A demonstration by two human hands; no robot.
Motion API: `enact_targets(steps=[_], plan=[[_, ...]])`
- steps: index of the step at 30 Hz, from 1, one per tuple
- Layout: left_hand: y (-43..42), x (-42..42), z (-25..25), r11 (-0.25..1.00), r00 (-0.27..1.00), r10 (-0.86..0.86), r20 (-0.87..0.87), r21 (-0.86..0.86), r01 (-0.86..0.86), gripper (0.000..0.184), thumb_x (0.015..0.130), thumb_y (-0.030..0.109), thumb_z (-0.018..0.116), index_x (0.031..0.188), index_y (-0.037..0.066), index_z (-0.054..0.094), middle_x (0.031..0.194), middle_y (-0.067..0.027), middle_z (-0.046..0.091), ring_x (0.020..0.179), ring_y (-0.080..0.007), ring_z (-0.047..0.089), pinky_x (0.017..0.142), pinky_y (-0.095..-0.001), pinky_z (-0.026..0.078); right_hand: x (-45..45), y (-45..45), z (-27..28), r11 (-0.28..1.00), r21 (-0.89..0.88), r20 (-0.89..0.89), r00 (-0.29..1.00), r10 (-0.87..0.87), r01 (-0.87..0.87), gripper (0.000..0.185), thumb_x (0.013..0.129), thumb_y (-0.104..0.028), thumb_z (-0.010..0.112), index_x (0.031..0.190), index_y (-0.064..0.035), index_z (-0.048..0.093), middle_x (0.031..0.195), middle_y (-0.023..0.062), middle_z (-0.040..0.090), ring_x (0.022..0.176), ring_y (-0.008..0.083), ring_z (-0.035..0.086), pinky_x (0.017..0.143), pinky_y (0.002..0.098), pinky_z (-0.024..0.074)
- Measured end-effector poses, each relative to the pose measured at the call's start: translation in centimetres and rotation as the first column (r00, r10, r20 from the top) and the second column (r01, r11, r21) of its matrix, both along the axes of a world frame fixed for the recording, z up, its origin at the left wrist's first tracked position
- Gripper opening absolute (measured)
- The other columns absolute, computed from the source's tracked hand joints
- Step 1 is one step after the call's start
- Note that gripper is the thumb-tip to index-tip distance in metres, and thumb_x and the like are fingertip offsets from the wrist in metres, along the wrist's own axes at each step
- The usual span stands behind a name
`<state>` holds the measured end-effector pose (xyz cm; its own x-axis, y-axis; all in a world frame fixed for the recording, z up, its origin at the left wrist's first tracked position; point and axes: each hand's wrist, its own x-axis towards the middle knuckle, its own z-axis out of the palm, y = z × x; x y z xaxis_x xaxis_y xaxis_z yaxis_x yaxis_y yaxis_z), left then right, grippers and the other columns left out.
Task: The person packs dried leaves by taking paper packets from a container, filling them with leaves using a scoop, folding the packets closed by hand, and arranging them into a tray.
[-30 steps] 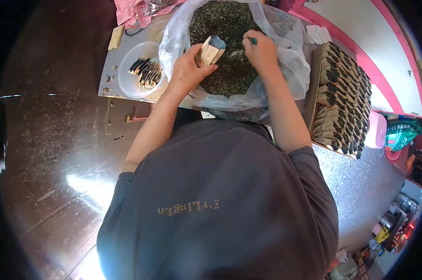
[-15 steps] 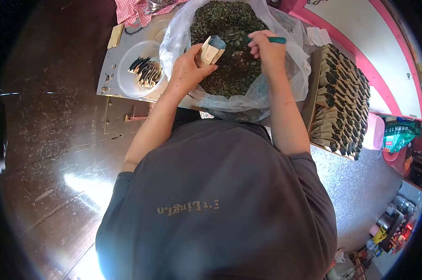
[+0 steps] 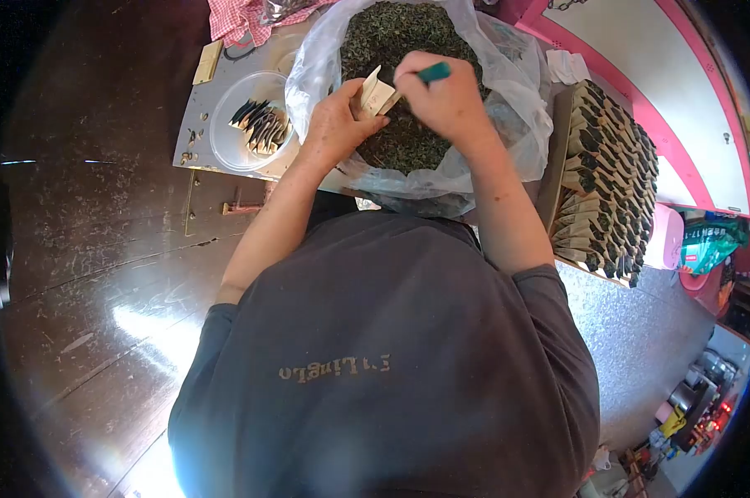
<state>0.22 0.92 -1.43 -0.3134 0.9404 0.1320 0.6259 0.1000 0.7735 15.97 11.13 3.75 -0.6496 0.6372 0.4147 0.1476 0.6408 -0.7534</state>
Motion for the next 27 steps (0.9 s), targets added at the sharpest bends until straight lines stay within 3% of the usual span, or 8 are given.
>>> enact_targets(steps=[4, 8, 10, 13, 15, 17, 18, 27], plan=[[0.0, -0.1, 0.0, 1.0, 0.999, 0.009, 0.039, -0.024, -0.008, 0.062, 0.067, 0.021, 0.083, 0.12, 0.006, 0.056, 0.096, -0.014, 0.068, 0.086, -0.0262, 0.066, 0.078, -0.0344, 0.051, 0.3, -0.9, 1.7, 0.993, 0.12, -0.093, 0.995, 0.03, -0.019, 0.004, 0.079, -0.002, 0.059, 0.08, 0.0009, 0.062, 0.074, 0.0047, 0.061, 0.069, 0.0119, 0.057, 0.063, 0.0267, 0.0456], [0.0, -0.1, -0.2, 1.0, 1.0, 0.009, 0.026, -0.01, -0.009, 0.062, 0.067, 0.021, 0.083, 0.121, 0.005, 0.056, 0.097, -0.014, 0.068, 0.087, -0.0265, 0.066, 0.078, -0.0349, 0.051, 2.4, 0.9, 1.0, 0.989, 0.023, -0.198, 0.97, -0.14, 0.148, 0.006, 0.081, -0.004, 0.059, 0.082, 0.0006, 0.064, 0.076, 0.005, 0.062, 0.071, 0.0118, 0.057, 0.066, 0.0263, 0.0455], [0.1, -0.2, -0.4, 1.0, 1.0, 0.001, 0.028, 0.006, -0.001, 0.063, 0.067, 0.022, 0.083, 0.121, 0.005, 0.056, 0.096, -0.0144, 0.068, 0.087, -0.027, 0.066, 0.078, -0.0352, 0.051, 3.3, 1.9, -0.9, 0.951, -0.022, -0.126, 0.942, -0.31, 0.309, 0.01, 0.082, -0.008, 0.059, 0.083, -0.0004, 0.065, 0.074, 0.0054, 0.062, 0.071, 0.0117, 0.058, 0.067, 0.027, 0.0454], [0.0, -0.1, -0.1, 1.0, 1.0, 0.007, 0.025, 0.0, -0.007, 0.064, 0.067, 0.023, 0.082, 0.122, 0.004, 0.055, 0.096, -0.0152, 0.067, 0.087, -0.0279, 0.066, 0.078, -0.0356, 0.051, 3.2, 2.3, -5.1, 0.908, 0.064, 0.36, 0.839, -0.408, 0.414, 0.013, 0.08, -0.012, 0.059, 0.084, -0.0017, 0.065, 0.07, 0.0077, 0.062, 0.067, 0.0156, 0.061, 0.062, 0.0308, 0.0462], [-0.1, -0.1, 0.0, 1.0, 1.0, 0.022, 0.016, -0.019, -0.022, 0.065, 0.067, 0.024, 0.082, 0.122, 0.004, 0.055, 0.096, -0.0157, 0.067, 0.086, -0.0283, 0.066, 0.078, -0.0358, 0.051, 2.4, 1.7, -7.9, 0.942, 0.102, 0.221, 0.916, -0.336, 0.321, 0.013, 0.081, -0.012, 0.057, 0.082, -0.0025, 0.065, 0.067, 0.0069, 0.062, 0.061, 0.0162, 0.06, 0.056, 0.0298, 0.046], [-0.1, 0.0, 0.0, 1.0, 1.0, 0.015, 0.004, 0.02, -0.015, 0.065, 0.067, 0.026, 0.082, 0.122, 0.004, 0.055, 0.096, -0.0158, 0.067, 0.085, -0.028, 0.066, 0.077, -0.036, 0.051, 1.0, 0.7, -8.8, 0.824, -0.485, 0.161, 0.956, -0.244, 0.292, 0.015, 0.082, -0.013, 0.055, 0.081, -0.0037, 0.066, 0.066, 0.0048, 0.062, 0.056, 0.0134, 0.057, 0.051, 0.0263, 0.0448], [-0.1, 0.0, 0.0, 1.0, 1.0, 0.012, 0.002, 0.019, -0.012, 0.065, 0.067, 0.026, 0.082, 0.122, 0.004, 0.055, 0.096, -0.0158, 0.067, 0.085, -0.028, 0.066, 0.077, -0.036, 0.051, 0.4, 0.3, -8.7, 0.773, -0.579, 0.124, 0.966, -0.229, 0.258, 0.015, 0.082, -0.012, 0.054, 0.081, -0.004, 0.066, 0.065, 0.0036, 0.061, 0.051, 0.0099, 0.053, 0.046, 0.0227, 0.0419], [-0.1, -0.2, -0.1, 1.0, 1.0, 0.003, 0.008, 0.015, -0.003, 0.063, 0.067, 0.025, 0.083, 0.12, 0.004, 0.056, 0.093, -0.0144, 0.067, 0.083, -0.0269, 0.066, 0.076, -0.0356, 0.051, 2.9, 2.4, -5.8, 0.699, -0.696, -0.166, 0.91, -0.379, 0.164, 0.014, 0.081, -0.009, 0.056, 0.087, -0.0008, 0.066, 0.066, 0.0053, 0.061, 0.05, 0.009, 0.052, 0.044, 0.0218, 0.0382]])
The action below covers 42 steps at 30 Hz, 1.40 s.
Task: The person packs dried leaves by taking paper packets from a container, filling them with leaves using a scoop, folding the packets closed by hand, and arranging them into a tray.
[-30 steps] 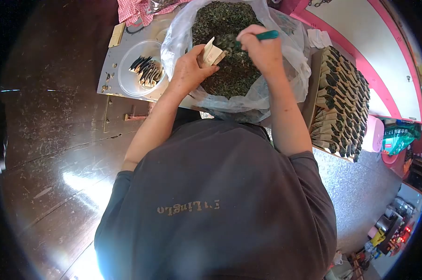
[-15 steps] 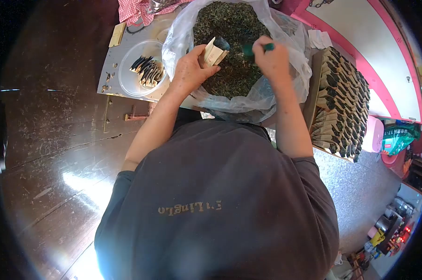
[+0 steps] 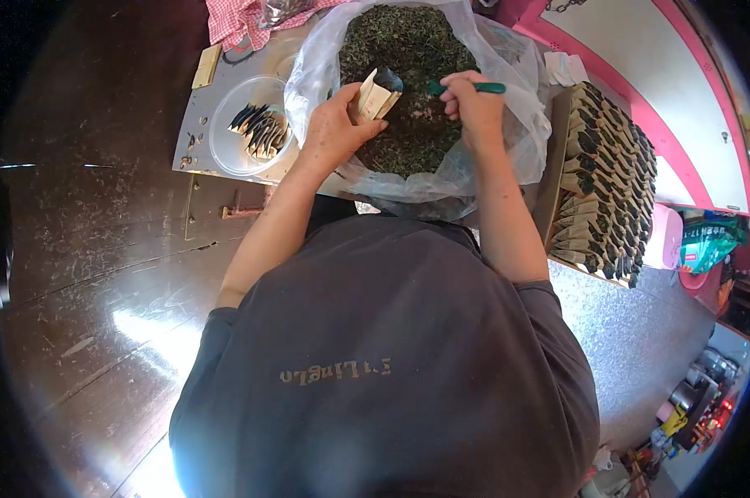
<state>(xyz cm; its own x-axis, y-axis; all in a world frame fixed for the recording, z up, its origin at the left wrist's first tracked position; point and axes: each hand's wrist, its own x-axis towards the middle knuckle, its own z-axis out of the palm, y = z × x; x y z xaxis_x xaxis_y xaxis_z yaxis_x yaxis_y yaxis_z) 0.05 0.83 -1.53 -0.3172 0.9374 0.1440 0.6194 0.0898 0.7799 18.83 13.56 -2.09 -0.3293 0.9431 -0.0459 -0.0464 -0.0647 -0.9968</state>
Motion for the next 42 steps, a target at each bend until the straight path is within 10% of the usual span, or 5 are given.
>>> enact_targets(steps=[9, 19, 24, 33, 42], plan=[[-0.1, 0.1, 0.6, 0.998, 0.999, 0.003, 0.049, -0.066, 0.0, 0.057, 0.067, 0.022, 0.081, 0.115, 0.004, 0.056, 0.096, -0.017, 0.066, 0.091, -0.0337, 0.063, 0.081, -0.0411, 0.049, 0.4, 0.1, 4.8, 0.994, 0.112, -0.124, 0.992, 0.0, 0.014, 0.014, 0.082, -0.009, 0.057, 0.086, 0.0004, 0.066, 0.066, 0.0062, 0.061, 0.048, 0.008, 0.049, 0.044, 0.0207, 0.0355], [-0.1, 0.1, 0.3, 0.999, 1.0, -0.002, 0.031, -0.033, 0.003, 0.063, 0.066, 0.023, 0.083, 0.12, 0.005, 0.055, 0.096, -0.0148, 0.067, 0.086, -0.0276, 0.065, 0.078, -0.0358, 0.051, -2.7, -3.6, 7.4, 0.667, 0.626, 0.39, 0.903, 0.182, -0.405, 0.004, 0.079, 0.0, 0.058, 0.079, 0.0027, 0.06, 0.074, 0.0059, 0.06, 0.069, 0.0123, 0.056, 0.064, 0.0257, 0.0444], [-0.2, 0.2, 0.2, 1.0, 1.0, 0.012, 0.014, -0.024, -0.011, 0.064, 0.066, 0.024, 0.083, 0.121, 0.005, 0.055, 0.096, -0.0149, 0.067, 0.087, -0.0284, 0.066, 0.078, -0.0363, 0.051, -1.4, -3.0, 7.7, 0.671, 0.731, 0.148, 0.989, 0.025, -0.126, 0.005, 0.078, -0.003, 0.058, 0.077, -0.0004, 0.062, 0.069, 0.0079, 0.06, 0.061, 0.014, 0.057, 0.059, 0.0264, 0.0451], [-0.2, 0.2, 0.8, 0.996, 1.0, 0.02, 0.021, -0.084, -0.018, 0.064, 0.066, 0.025, 0.082, 0.121, 0.004, 0.055, 0.095, -0.0154, 0.067, 0.086, -0.0286, 0.065, 0.078, -0.0367, 0.051, -1.7, -1.4, -1.7, 0.9, 0.381, 0.523, 0.852, -0.023, -0.21, 0.012, 0.077, -0.015, 0.06, 0.08, -0.005, 0.067, 0.067, 0.009, 0.064, 0.062, 0.0175, 0.062, 0.06, 0.0309, 0.0477], [-0.1, 0.0, 0.1, 0.998, 1.0, 0.015, 0.023, -0.067, -0.013, 0.065, 0.066, 0.025, 0.083, 0.121, 0.005, 0.055, 0.094, -0.0153, 0.067, 0.085, -0.0283, 0.065, 0.078, -0.0368, 0.051, -0.5, -0.4, -0.2, 1.0, 0.025, 0.067, 0.998, -0.01, 0.008, 0.015, 0.079, -0.012, 0.056, 0.079, -0.0013, 0.066, 0.059, 0.0043, 0.058, 0.045, 0.0079, 0.048, 0.041, 0.0212, 0.0365]])
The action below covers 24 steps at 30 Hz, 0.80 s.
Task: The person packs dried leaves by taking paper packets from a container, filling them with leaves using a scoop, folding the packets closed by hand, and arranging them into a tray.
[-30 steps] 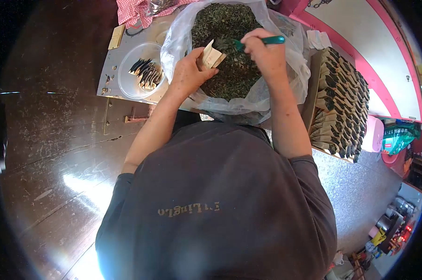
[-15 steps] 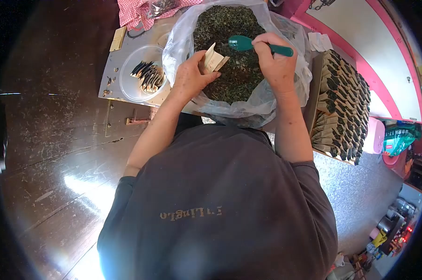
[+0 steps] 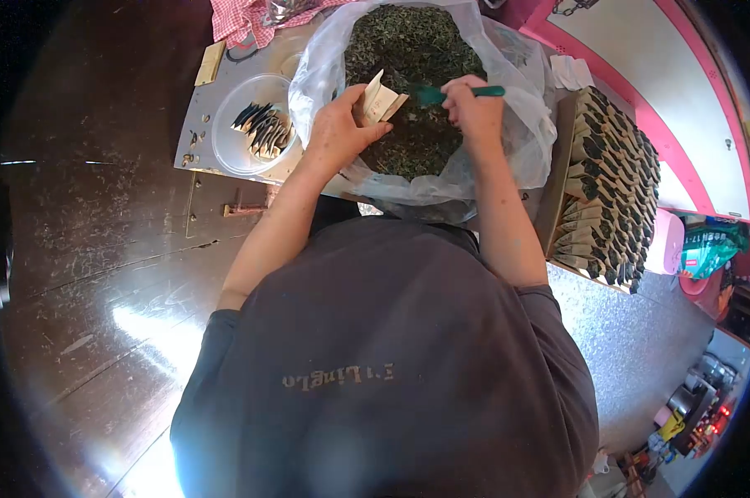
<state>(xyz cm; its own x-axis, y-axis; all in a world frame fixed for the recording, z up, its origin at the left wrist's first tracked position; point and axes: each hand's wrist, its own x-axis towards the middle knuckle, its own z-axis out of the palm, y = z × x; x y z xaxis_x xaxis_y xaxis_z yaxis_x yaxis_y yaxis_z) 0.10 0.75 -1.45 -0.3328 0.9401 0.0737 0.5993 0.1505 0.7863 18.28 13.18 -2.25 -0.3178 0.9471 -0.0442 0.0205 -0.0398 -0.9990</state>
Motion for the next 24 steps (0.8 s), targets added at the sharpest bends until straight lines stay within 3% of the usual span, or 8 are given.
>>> enact_targets(steps=[4, 8, 11, 14, 18, 21, 22, 24], plan=[[0.0, 0.0, -0.3, 0.999, 0.999, -0.008, -0.04, 0.043, 0.01, 0.065, 0.066, 0.026, 0.083, 0.121, 0.006, 0.055, 0.093, -0.0146, 0.067, 0.083, -0.0274, 0.065, 0.077, -0.0364, 0.051, 1.0, 1.0, 2.1, 0.996, 0.069, -0.185, 0.982, -0.033, 0.047, 0.015, 0.081, -0.011, 0.055, 0.08, -0.0011, 0.067, 0.061, 0.0044, 0.059, 0.045, 0.0071, 0.047, 0.041, 0.0196, 0.0339], [0.0, -0.1, 0.0, 0.999, 0.999, -0.013, -0.043, 0.032, 0.014, 0.063, 0.067, 0.025, 0.083, 0.121, 0.006, 0.055, 0.091, -0.0138, 0.067, 0.081, -0.0267, 0.065, 0.075, -0.0361, 0.051, 0.5, 0.1, 4.6, 0.994, 0.09, -0.228, 0.973, -0.041, 0.063, 0.013, 0.079, -0.011, 0.058, 0.08, -0.0015, 0.067, 0.062, 0.0042, 0.059, 0.045, 0.0064, 0.045, 0.041, 0.0198, 0.0327], [-0.1, 0.1, 0.8, 1.0, 0.999, -0.01, 0.049, 0.003, 0.01, 0.056, 0.066, 0.02, 0.081, 0.113, 0.003, 0.056, 0.094, -0.0169, 0.065, 0.09, -0.034, 0.063, 0.079, -0.0406, 0.049, -0.5, -1.5, 5.8, 0.982, 0.172, -0.082, 0.992, 0.095, -0.08, 0.011, 0.081, -0.008, 0.057, 0.081, -0.0013, 0.066, 0.065, 0.0037, 0.059, 0.051, 0.008, 0.049, 0.047, 0.0215, 0.0366], [-0.2, 0.1, 0.4, 0.999, 0.999, -0.013, 0.049, 0.036, 0.011, 0.056, 0.066, 0.02, 0.081, 0.113, 0.003, 0.056, 0.094, -0.0169, 0.065, 0.09, -0.0338, 0.063, 0.08, -0.0403, 0.049, -1.9, -3.7, 6.3, 0.779, 0.59, 0.168, 0.976, 0.139, -0.212, 0.006, 0.079, -0.001, 0.058, 0.081, 0.0009, 0.064, 0.074, 0.0033, 0.061, 0.068, 0.0106, 0.056, 0.06, 0.0227, 0.0425], [-0.2, 0.1, 0.4, 0.999, 0.998, -0.014, 0.054, 0.033, 0.013, 0.056, 0.066, 0.02, 0.081, 0.114, 0.003, 0.056, 0.094, -0.0168, 0.065, 0.089, -0.0338, 0.063, 0.08, -0.0404, 0.049, -1.6, -4.0, 7.0, 0.674, 0.705, 0.157, 0.975, 0.155, -0.22, 0.005, 0.077, 0.003, 0.059, 0.081, 0.0022, 0.063, 0.075, 0.0042, 0.062, 0.068, 0.0103, 0.056, 0.061, 0.0233, 0.0432], [-0.2, 0.1, 0.2, 1.0, 0.998, -0.008, 0.058, 0.026, 0.007, 0.057, 0.066, 0.02, 0.081, 0.114, 0.003, 0.056, 0.095, -0.0167, 0.065, 0.089, -0.0338, 0.063, 0.08, -0.0403, 0.049, 0.2, -3.9, 7.5, 0.775, 0.628, 0.145, 0.989, -0.027, -0.071, 0.007, 0.077, 0.005, 0.06, 0.081, 0.0013, 0.063, 0.077, 0.0085, 0.062, 0.069, 0.0153, 0.059, 0.065, 0.0262, 0.0459], [-0.1, 0.0, -0.2, 0.998, 1.0, -0.012, 0.019, 0.063, 0.011, 0.06, 0.067, 0.022, 0.082, 0.118, 0.004, 0.056, 0.094, -0.0147, 0.066, 0.086, -0.0291, 0.064, 0.078, -0.0372, 0.05, 0.7, -3.6, 6.7, 0.774, 0.629, 0.146, 0.989, -0.028, -0.071, 0.007, 0.077, 0.005, 0.06, 0.081, 0.0013, 0.063, 0.077, 0.0085, 0.062, 0.069, 0.0153, 0.059, 0.065, 0.0262, 0.0459], [-0.2, 0.2, 0.0, 0.994, 1.0, -0.016, -0.019, 0.104, 0.018, 0.063, 0.067, 0.023, 0.083, 0.121, 0.005, 0.056, 0.093, -0.0126, 0.067, 0.083, -0.0243, 0.065, 0.076, -0.034, 0.051, 1.7, -2.9, 4.2, 0.533, 0.82, 0.315, 0.942, -0.118, -0.208, 0.008, 0.077, 0.004, 0.061, 0.083, -0.0001, 0.064, 0.078, 0.0123, 0.063, 0.072, 0.025, 0.062, 0.067, 0.0317, 0.0486]])
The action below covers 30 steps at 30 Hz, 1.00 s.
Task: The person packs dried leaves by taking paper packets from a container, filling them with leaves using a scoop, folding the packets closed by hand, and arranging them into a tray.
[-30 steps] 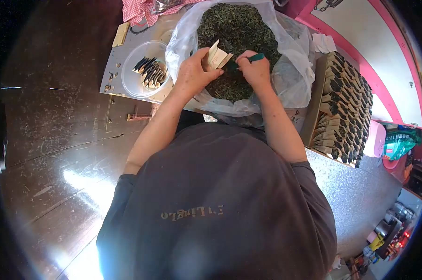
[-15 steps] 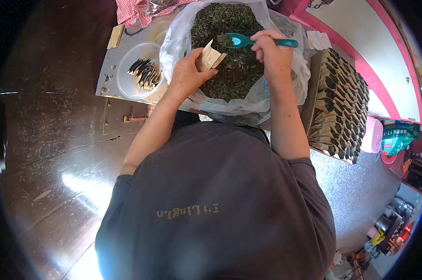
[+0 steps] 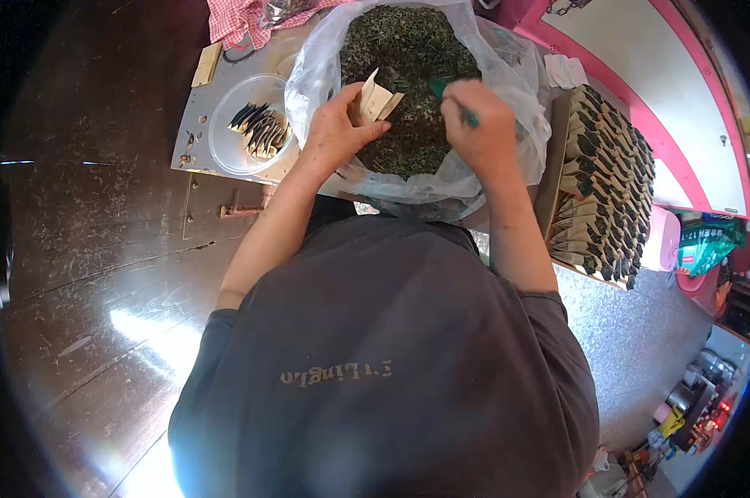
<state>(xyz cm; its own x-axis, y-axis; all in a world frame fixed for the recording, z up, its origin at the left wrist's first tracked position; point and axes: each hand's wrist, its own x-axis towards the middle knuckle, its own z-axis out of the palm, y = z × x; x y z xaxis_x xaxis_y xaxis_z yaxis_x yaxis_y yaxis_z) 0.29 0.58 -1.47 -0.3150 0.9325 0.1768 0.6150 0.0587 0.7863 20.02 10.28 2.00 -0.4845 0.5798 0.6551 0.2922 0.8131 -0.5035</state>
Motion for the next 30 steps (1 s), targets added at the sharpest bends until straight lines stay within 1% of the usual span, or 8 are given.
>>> enact_targets(steps=[4, 9, 12, 16, 18, 19, 22, 30], plan=[[0.6, 0.6, -0.2, 0.986, 0.973, -0.099, 0.208, 0.151, 0.068, 0.063, 0.071, 0.015, 0.081, 0.126, 0.006, 0.052, 0.1, -0.0069, 0.066, 0.091, -0.0159, 0.062, 0.078, -0.0305, 0.051, 1.4, -1.1, -3.0, 0.996, -0.082, 0.59, 0.804, 0.071, -0.028, 0.026, 0.074, 0.003, 0.061, 0.098, -0.0038, 0.064, 0.093, 0.0144, 0.063, 0.081, 0.0334, 0.062, 0.072, 0.0383, 0.0499], [0.7, 1.3, 0.2, 0.984, 0.885, -0.17, 0.433, 0.118, 0.131, 0.063, 0.074, 0.006, 0.079, 0.129, 0.006, 0.05, 0.105, -0.0039, 0.064, 0.097, -0.012, 0.059, 0.082, -0.0288, 0.05, -0.4, -2.2, 2.0, 0.968, -0.252, -0.04, 0.999, -0.031, 0.02, 0.047, 0.071, 0.009, 0.055, 0.115, -0.0044, 0.062, 0.105, 0.0119, 0.062, 0.085, 0.0202, 0.061, 0.076, 0.0298, 0.0493], [0.7, 2.0, 0.6, 0.985, 0.873, -0.173, 0.456, 0.1, 0.143, 0.062, 0.069, 0.008, 0.081, 0.124, 0.006, 0.053, 0.104, -0.008, 0.066, 0.094, -0.0144, 0.061, 0.083, -0.0294, 0.05, -1.2, -2.1, 2.1, 0.954, -0.148, 0.05, 0.961, 0.271, -0.261, 0.043, 0.07, 0.006, 0.059, 0.111, -0.0036, 0.063, 0.113, 0.0152, 0.063, 0.09, 0.0275, 0.064, 0.075, 0.0321, 0.0527], [0.8, 1.7, -0.4, 0.978, 0.872, -0.197, 0.448, 0.157, 0.141, 0.062, 0.068, 0.008, 0.081, 0.124, 0.006, 0.053, 0.101, -0.0081, 0.066, 0.092, -0.0152, 0.061, 0.083, -0.0294, 0.049, -1.1, -2.5, 4.6, 0.966, -0.224, -0.066, 0.991, 0.115, -0.127, 0.045, 0.071, 0.007, 0.055, 0.115, -0.0025, 0.061, 0.118, 0.0144, 0.061, 0.098, 0.0222, 0.062, 0.083, 0.0301, 0.0495], [0.8, 1.6, -0.3, 0.981, 0.861, -0.187, 0.473, 0.142, 0.135, 0.062, 0.068, 0.008, 0.081, 0.123, 0.006, 0.053, 0.101, -0.0079, 0.066, 0.092, -0.0155, 0.061, 0.084, -0.0299, 0.049, -1.4, -1.6, 3.2, 0.964, 0.038, 0.16, 0.954, 0.253, -0.262, 0.044, 0.071, 0.008, 0.055, 0.114, -0.0026, 0.062, 0.115, 0.0144, 0.063, 0.094, 0.0215, 0.063, 0.081, 0.0294, 0.0503], [0.6, 1.7, 0.2, 0.985, 0.881, -0.168, 0.441, 0.115, 0.13, 0.061, 0.068, 0.009, 0.081, 0.123, 0.005, 0.054, 0.102, -0.0079, 0.066, 0.093, -0.0156, 0.061, 0.084, -0.0299, 0.049, -1.6, -2.5, 2.6, 0.961, -0.168, 0.092, 0.967, 0.239, -0.221, 0.042, 0.07, 0.008, 0.056, 0.11, -0.0022, 0.064, 0.11, 0.0143, 0.065, 0.094, 0.0249, 0.064, 0.082, 0.0316, 0.051], [0.7, 1.7, 0.1, 0.981, 0.913, -0.169, 0.371, 0.154, 0.119, 0.059, 0.069, 0.009, 0.08, 0.122, 0.005, 0.054, 0.103, -0.0073, 0.065, 0.095, -0.0151, 0.061, 0.084, -0.0294, 0.049, -1.5, -2.4, 3.2, 0.988, -0.049, -0.08, 0.987, 0.142, -0.146, 0.04, 0.068, 0.009, 0.057, 0.106, -0.0021, 0.065, 0.105, 0.0152, 0.066, 0.096, 0.0274, 0.065, 0.083, 0.0342, 0.0514], [0.2, 2.0, -0.4, 0.89, 0.623, -0.42, 0.66, 0.167, 0.423, 0.065, 0.076, -0.011, 0.068, 0.134, 0.003, 0.043, 0.117, -0.0062, 0.057, 0.103, -0.0136, 0.057, 0.087, -0.0287, 0.049, 0.4, -2.7, 2.6, 0.967, 0.162, 0.114, 0.977, 0.18, -0.197, 0.012, 0.068, -0.001, 0.063, 0.079, -0.0059, 0.062, 0.079, 0.0055, 0.06, 0.075, 0.0251, 0.061, 0.065, 0.0334, 0.0508]])
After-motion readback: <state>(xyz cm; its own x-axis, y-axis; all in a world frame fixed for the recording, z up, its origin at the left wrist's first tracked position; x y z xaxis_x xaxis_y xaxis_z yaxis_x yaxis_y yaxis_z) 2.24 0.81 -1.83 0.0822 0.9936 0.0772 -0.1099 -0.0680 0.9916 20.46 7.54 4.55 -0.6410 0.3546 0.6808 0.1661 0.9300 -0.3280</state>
